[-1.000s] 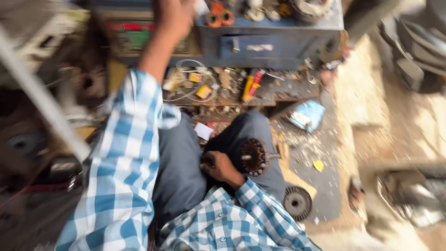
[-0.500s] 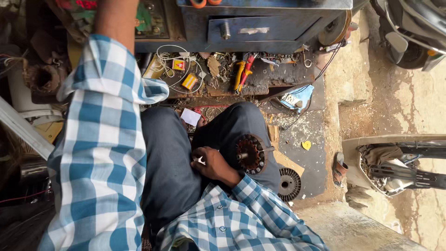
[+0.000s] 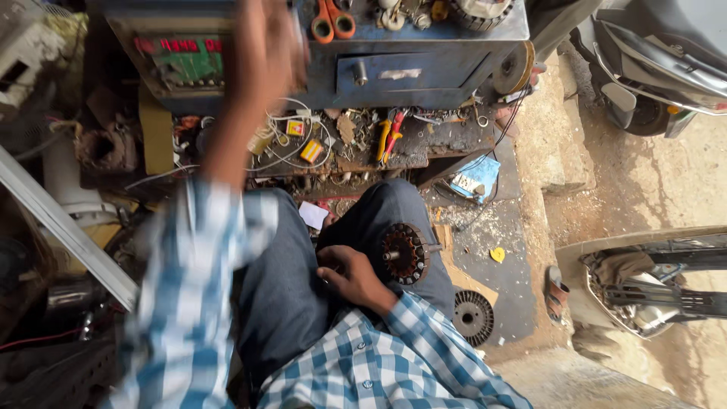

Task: The person sits on the floor and repeatedly inserts small white rectangular insulating pieces into the slots of a motor armature held on their lap. They pick up each piece, align it, and press it into place, continuing the process across the armature.

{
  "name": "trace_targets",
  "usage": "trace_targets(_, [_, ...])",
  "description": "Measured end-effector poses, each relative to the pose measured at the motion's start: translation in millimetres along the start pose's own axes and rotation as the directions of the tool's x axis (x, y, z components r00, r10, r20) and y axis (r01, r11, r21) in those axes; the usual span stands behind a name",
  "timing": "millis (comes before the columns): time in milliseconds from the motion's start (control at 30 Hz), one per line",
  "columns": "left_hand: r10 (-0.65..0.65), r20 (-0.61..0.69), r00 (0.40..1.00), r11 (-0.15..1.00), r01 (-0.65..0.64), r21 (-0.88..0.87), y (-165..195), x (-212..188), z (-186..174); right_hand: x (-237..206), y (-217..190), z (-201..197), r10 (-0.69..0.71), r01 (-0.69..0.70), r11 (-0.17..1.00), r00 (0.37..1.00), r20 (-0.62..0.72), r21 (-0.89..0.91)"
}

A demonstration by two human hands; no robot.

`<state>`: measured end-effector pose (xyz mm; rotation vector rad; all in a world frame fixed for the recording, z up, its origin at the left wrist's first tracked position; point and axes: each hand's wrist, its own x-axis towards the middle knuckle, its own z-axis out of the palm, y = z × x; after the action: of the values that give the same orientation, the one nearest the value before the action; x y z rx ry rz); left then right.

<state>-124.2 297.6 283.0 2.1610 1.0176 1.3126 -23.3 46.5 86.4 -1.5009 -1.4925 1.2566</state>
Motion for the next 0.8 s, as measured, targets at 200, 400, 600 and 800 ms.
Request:
trace_targets(200, [-0.177,0.371,0.912,0.915,0.291,-0.278,22.9,-250.4,26.1,-54.9,7.4,-10.6,-0.064,0.244,0.832,0.934,-0.350,0.499])
trace_targets(400, [-0.425,0.356,0.832,0.785,0.535,-0.313,40.4,-337.3,26.4,-87.2,7.7,-18.5,-0.258,0.268,0.963,0.948,-0.186,0.031])
trace_targets(600, [-0.381,0.441,0.813,0.706,0.563,-0.429,26.4,-364.8,34.3,-101.1,-2.3,-16.1,-0.524,0.487,0.846,0.835,-0.167,-0.218])
trace_targets(800, [-0.253,0.531,0.808,0.508,0.579,-0.638,24.7,-363.6,36.7,-106.4,11.9,-9.2,-0.153,0.063,0.719,0.986,0.068,0.692])
